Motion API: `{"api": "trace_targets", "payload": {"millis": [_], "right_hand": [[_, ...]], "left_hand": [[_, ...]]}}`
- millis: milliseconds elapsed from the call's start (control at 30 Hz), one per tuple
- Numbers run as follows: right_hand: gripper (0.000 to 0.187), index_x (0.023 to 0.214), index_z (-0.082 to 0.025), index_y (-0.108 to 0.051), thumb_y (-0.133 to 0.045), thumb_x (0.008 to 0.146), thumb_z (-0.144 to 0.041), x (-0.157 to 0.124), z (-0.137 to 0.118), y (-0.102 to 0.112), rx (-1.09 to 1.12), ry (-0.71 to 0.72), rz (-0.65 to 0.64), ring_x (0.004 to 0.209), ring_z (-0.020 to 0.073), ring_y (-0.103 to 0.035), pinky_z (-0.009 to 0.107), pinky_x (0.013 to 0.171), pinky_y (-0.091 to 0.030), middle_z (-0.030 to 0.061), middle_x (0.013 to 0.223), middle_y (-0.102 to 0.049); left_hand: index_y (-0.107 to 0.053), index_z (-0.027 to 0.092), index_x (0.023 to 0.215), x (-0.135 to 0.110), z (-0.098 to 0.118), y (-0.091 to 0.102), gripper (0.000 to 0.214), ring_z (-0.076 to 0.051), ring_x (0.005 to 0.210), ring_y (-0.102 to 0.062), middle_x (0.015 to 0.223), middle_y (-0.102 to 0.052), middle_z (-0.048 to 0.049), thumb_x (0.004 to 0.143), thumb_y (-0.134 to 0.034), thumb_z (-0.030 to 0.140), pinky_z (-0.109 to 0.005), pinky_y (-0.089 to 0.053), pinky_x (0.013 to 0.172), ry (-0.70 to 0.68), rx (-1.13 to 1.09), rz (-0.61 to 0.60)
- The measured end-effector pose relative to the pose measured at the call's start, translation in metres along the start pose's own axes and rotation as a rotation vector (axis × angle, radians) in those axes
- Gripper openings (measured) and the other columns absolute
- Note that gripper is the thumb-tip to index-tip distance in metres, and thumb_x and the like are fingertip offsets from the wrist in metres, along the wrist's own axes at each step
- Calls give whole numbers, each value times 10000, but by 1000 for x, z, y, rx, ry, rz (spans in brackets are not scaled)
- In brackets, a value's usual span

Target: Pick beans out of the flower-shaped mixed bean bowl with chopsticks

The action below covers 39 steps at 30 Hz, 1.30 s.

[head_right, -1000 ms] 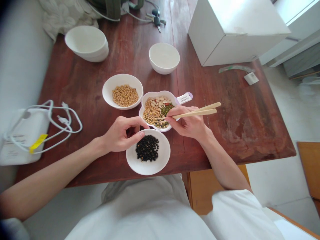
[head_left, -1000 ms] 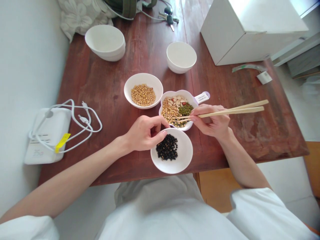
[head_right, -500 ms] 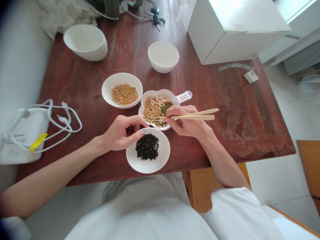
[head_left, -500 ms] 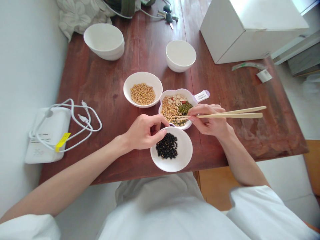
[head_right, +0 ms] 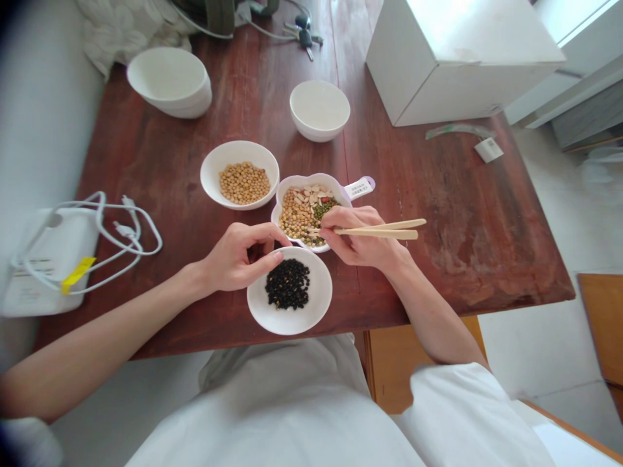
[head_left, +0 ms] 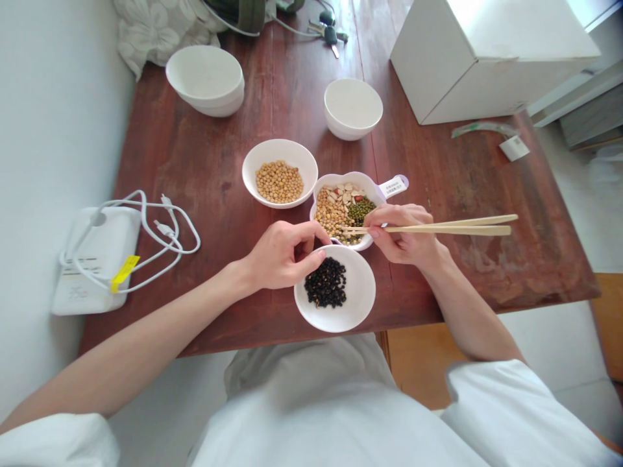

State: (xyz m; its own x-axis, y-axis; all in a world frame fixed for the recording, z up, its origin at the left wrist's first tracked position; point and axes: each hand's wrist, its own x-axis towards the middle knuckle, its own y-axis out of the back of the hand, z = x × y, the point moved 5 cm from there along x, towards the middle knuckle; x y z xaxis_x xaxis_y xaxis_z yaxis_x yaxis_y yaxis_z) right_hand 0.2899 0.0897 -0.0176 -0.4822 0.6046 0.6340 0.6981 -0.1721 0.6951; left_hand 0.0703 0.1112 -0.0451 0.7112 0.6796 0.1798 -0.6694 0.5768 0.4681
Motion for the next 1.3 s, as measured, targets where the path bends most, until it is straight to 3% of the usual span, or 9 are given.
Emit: {"api": "trace_targets", "payload": {"millis": [300,500,600,733,833,1000,1167,1300], "right_hand": [[35,977,-188,-632,-625,943,-185,6,-4,2,-33,-5,73,623,88,-685,188,593,-527,10,808,-753],[65,974,-192,-661,-664,918,-161,4,5,8,145,-77,151,556,92,-659,198,509,-506,4,771,-749],[90,1033,-209,-699,-648,958,-206,2,13,14,300,-196,228,654,137,-721,244,562,-579,22,812,-745],[220,1043,-230,-704,-583,1023,-412,0,27,15,450,-388,275,711,157,-722,278,545,-603,55,888,-693],[319,1000,-227,-651,-538,1030,-524,0,35,10,555,-437,264,774,158,-722,262,532,-610,60,936,-651],[271,1011,-228,-623,-596,1009,-497,0,35,1,690,-447,238,772,156,-721,290,595,-640,35,906,-655],[311,963,-206,-626,-629,985,-516,8,16,3,648,-416,190,729,152,-709,286,591,-625,41,870,-669],[243,965,-196,-653,-617,1011,-432,30,-10,3,629,-307,45,740,131,-703,257,632,-610,43,879,-693]], "left_hand": [[-716,144,1012,0,1,0,194,-50,486,-473,599,-558,62,920,-647,299,-182,-359,519,8,4,-9],[-716,144,1012,0,1,0,191,-53,493,-486,603,-569,56,918,-650,298,-181,-369,523,3,5,-4],[-716,152,1017,0,-1,0,187,-52,483,-478,594,-556,60,915,-658,297,-179,-358,510,-9,1,0],[-708,156,1017,0,-3,0,178,-50,477,-472,589,-554,62,908,-663,289,-174,-362,503,-18,-4,-2],[-706,152,1010,1,-2,0,173,-46,467,-460,581,-549,66,904,-666,282,-170,-364,499,-24,-2,-3],[-696,142,1032,1,4,2,194,-41,472,-448,578,-555,68,922,-683,301,-166,-349,492,-24,-34,48],[-715,133,1081,1,3,11,257,-46,472,-404,571,-531,65,967,-665,357,-185,-313,474,24,-141,265],[-795,142,1030,1,10,14,258,-65,527,-441,614,-583,19,964,-680,364,-213,-334,508,-38,-65,298]]}}
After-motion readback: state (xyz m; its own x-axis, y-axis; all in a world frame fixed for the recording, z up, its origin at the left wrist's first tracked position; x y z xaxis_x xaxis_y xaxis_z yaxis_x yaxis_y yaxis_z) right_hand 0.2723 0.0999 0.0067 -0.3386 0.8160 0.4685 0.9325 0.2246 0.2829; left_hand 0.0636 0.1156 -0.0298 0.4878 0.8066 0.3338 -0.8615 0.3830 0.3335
